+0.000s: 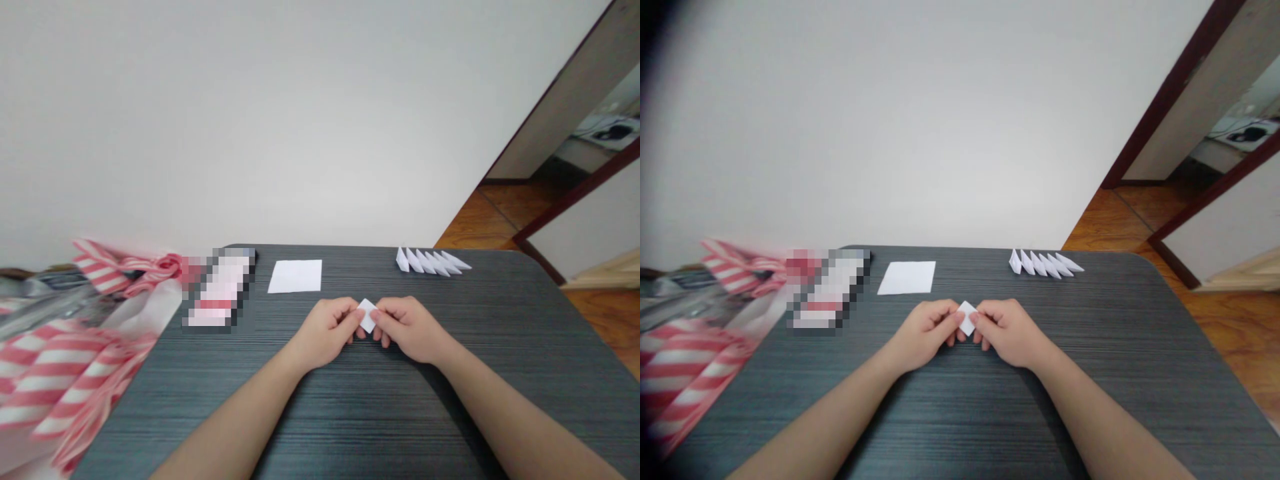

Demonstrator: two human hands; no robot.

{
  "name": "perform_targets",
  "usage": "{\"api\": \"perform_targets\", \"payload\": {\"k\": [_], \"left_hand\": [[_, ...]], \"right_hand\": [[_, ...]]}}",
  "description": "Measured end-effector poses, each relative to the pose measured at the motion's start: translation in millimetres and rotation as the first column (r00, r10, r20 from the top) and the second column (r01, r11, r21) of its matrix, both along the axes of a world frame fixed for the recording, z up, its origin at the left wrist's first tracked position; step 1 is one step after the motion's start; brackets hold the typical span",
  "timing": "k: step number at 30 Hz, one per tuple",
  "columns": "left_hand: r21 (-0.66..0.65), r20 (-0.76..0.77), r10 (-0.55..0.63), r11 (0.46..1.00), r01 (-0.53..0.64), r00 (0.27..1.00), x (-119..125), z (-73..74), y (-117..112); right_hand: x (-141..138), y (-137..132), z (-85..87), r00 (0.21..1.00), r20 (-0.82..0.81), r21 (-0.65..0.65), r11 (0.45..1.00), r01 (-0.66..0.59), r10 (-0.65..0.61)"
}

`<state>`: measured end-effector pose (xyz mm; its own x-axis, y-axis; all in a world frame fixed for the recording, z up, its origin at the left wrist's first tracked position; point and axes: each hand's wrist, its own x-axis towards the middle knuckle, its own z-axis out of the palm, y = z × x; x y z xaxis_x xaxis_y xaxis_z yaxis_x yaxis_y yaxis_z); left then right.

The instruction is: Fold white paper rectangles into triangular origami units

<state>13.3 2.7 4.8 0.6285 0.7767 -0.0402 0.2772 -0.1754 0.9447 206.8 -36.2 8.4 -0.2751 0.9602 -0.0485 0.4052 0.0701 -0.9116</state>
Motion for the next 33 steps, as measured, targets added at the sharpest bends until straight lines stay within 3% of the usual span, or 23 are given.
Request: {"api": "perform_targets", "payload": {"k": [33], "left_hand": [[0.028,-0.031,0.056,0.998,-0.055,0.998,-0.1,-4.8,0.6]], "right_hand": [[1.9,0.9,-7.0,0.999,-0.008,0.017,0.998,0.053,-0.053]]}}
